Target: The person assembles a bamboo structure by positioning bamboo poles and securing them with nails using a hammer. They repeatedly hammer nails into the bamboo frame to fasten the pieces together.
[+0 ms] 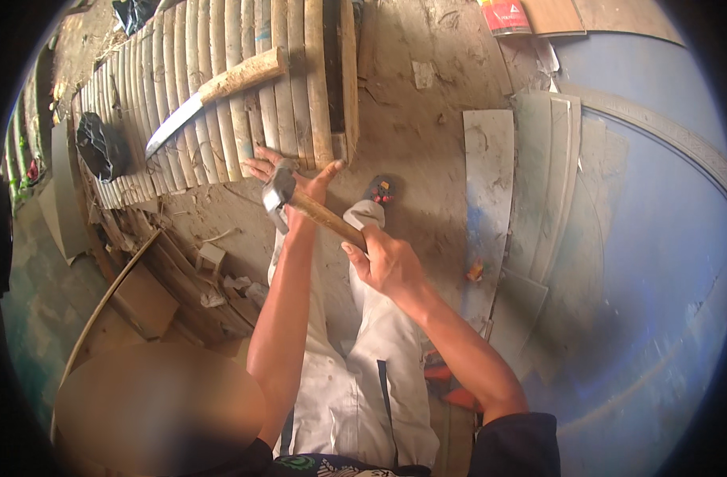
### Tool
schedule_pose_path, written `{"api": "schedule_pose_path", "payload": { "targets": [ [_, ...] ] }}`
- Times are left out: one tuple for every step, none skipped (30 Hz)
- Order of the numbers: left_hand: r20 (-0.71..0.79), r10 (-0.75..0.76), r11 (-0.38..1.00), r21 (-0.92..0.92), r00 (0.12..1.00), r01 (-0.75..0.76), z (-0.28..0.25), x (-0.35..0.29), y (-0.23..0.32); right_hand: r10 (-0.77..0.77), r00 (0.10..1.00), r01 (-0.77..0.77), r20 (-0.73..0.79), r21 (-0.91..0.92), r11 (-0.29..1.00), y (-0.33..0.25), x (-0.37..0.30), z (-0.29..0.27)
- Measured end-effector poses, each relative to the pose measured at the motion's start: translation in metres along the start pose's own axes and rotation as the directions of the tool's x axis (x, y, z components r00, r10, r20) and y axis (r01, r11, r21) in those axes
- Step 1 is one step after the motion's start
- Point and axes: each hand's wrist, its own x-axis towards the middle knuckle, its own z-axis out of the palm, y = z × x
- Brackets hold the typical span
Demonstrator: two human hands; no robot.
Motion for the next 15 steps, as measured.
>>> {"api": "schedule_pose_path", "payload": {
  "targets": [
    [0.0, 0.001, 1.0, 0.002, 1.0, -0.001, -0.0005, -0.0014, -0.0001, 0.01, 1.0, -0.01, -0.029, -0.001, 1.0, 0.0003, 0.0005, -0.0004],
    [-0.014, 0.013, 1.0, -0.003, 1.0, -0.013, 0.0, 0.0002, 0.0002, 0.011, 0.999, -0.012, -0.047, -0.006, 1.0, 0.0003, -0.0001, 0.0004],
    [0.008, -0.013, 1.0, -0.02, 1.0, 0.013, -0.0003, -0.0015, 0.0, 0.081, 0.995, -0.084, -0.059, -0.044, 0.996, 0.0008, 0.0006, -0.0002],
    [0.004, -0.005, 1.0, -0.019, 1.0, 0.005, 0.0002, -0.0004, -0.0002, 0.077, 0.997, -0.077, -0.004, -0.055, 0.996, 0.0006, -0.0001, 0.0005],
    [-0.009, 0.0, 1.0, -0.014, 1.0, 0.0, 0.001, 0.0006, -0.0004, 0.034, 0.999, -0.035, -0.021, -0.067, 0.997, 0.001, 0.0001, 0.0001],
    [-0.027, 0.012, 1.0, 0.007, 1.0, -0.012, 0.0017, -0.0001, -0.0013, 0.022, 0.999, -0.024, -0.026, -0.082, 0.996, 0.0012, -0.0001, 0.0006],
    [-0.038, 0.05, 0.997, 0.063, 0.998, -0.047, 0.0026, 0.0022, -0.0023, -0.028, 0.999, 0.03, 0.019, -0.065, 0.997, 0.0011, -0.001, 0.0004],
    [-0.052, 0.048, 0.997, 0.061, 0.998, -0.045, 0.0042, 0.0032, -0.0028, -0.074, 0.996, 0.069, -0.055, -0.081, 0.994, 0.0015, -0.0008, 0.0006],
    [-0.056, 0.042, 0.997, 0.064, 0.998, -0.038, 0.0048, 0.0026, -0.0042, -0.081, 0.996, 0.077, -0.042, -0.092, 0.993, 0.0007, -0.0026, 0.0006],
    [-0.035, 0.016, 0.999, 0.051, 0.999, -0.014, 0.0054, 0.0025, -0.0049, -0.06, 0.997, 0.064, 0.043, -0.111, 0.992, 0.0006, -0.0023, 0.0004],
    [-0.057, 0.042, 0.998, 0.049, 0.998, -0.039, 0.0054, 0.0019, -0.0059, 0.004, 1.0, -0.007, -0.023, -0.124, 0.992, -0.0005, -0.0041, 0.0004],
    [-0.047, 0.043, 0.999, 0.031, 0.998, -0.042, 0.0053, 0.0012, -0.0062, 0.067, 0.993, -0.08, -0.094, -0.146, 0.986, -0.0009, -0.0036, -0.0003],
    [-0.039, 0.048, 0.999, 0.013, 0.998, -0.048, 0.0051, 0.0008, -0.0064, 0.076, 0.997, -0.078, -0.022, -0.135, 0.988, -0.0024, -0.005, -0.0003],
    [-0.031, 0.033, 0.999, 0.012, 0.999, -0.032, 0.0049, 0.0001, -0.0059, 0.029, 0.996, -0.04, -0.087, -0.126, 0.991, -0.0037, -0.0054, -0.0009],
    [-0.032, 0.038, 0.998, 0.042, 0.999, -0.037, 0.0046, 0.001, -0.0053, -0.009, 0.999, 0.004, -0.04, -0.11, 0.994, -0.0045, -0.0051, -0.001]
  ]
}}
